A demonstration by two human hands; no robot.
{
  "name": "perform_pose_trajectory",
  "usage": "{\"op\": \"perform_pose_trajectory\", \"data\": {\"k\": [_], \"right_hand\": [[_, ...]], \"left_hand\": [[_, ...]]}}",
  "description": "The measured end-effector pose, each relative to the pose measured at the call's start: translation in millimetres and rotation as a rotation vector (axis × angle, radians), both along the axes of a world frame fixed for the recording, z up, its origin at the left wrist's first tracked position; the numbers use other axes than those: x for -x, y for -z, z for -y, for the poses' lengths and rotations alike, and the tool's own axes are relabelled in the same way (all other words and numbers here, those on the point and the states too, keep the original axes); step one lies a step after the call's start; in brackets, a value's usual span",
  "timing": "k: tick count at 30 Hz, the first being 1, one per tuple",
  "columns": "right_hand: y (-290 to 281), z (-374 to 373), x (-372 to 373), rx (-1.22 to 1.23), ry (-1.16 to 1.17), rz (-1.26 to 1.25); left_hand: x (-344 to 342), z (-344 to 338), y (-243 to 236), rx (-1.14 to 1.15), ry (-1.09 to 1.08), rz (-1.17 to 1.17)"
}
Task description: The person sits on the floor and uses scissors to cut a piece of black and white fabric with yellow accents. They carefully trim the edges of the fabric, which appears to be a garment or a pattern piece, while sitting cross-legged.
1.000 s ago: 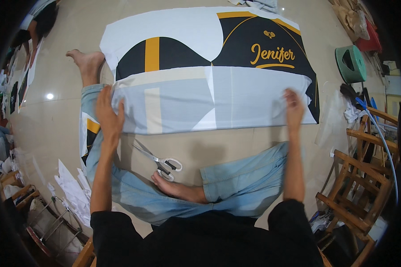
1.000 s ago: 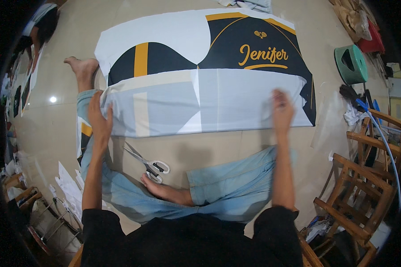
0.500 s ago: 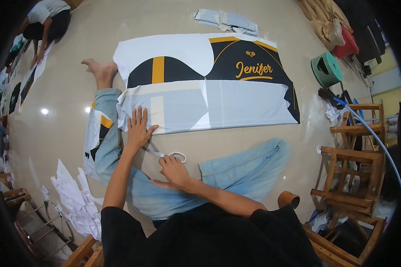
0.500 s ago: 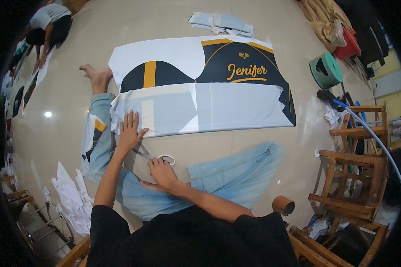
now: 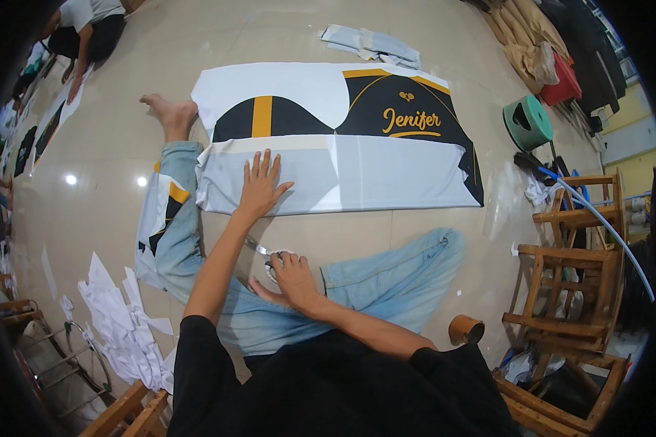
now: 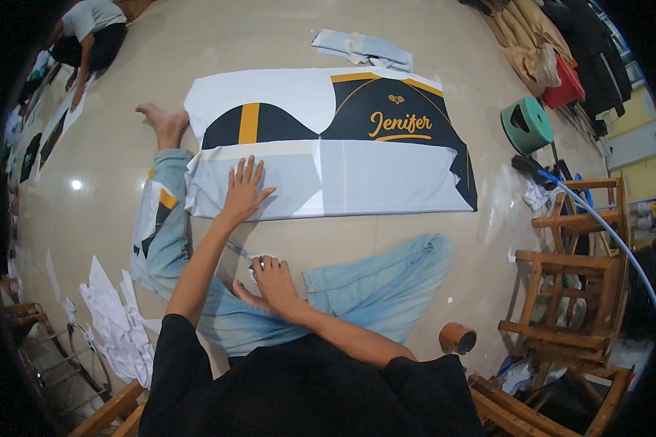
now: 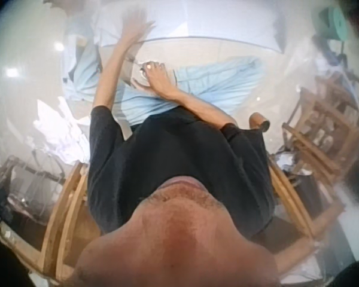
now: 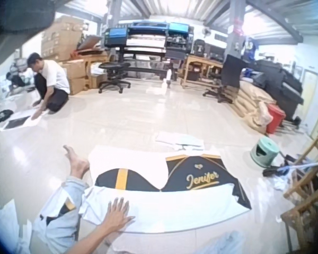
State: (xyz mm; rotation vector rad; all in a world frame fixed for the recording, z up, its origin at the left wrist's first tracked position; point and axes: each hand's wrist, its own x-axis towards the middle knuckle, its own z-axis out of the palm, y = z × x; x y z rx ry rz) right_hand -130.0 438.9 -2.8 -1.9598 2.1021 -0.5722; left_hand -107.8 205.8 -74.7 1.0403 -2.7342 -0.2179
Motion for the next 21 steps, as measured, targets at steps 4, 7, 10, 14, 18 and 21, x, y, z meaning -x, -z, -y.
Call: {"op": "perform_pose_trajectory", "data": {"k": [4, 7, 10, 14, 18, 21], "right_hand": [[10.7, -0.1, 2.8, -0.185, -0.010, 0.014], [5.4, -11.4, 49.2, -0.399, -0.125, 0.384], [-23.8, -44.5, 116.6, -0.645, -0.102, 1.323], [-39.6, -46.0, 188.0, -0.283, 0.397, 1.100], [21.1, -5.7, 316.8, 0.296, 0.693, 0.169], [50.3, 8.2, 393.1, 0.400, 0.770, -0.245]], "left_hand": [[28.9, 8.8, 5.9, -0.002, 0.060, 0.022], [35.2, 24.0, 2.4, 0.024, 0.048, -0.007], [29.3, 48.7, -6.5, 0.018, 0.013, -0.024], [16.6, 86.8, -3.1, 0.054, -0.024, 0.021], [29.7, 109.3, 7.6, 0.003, -0.053, 0.086], [35.6, 118.8, 10.1, 0.026, -0.045, 0.103]]}}
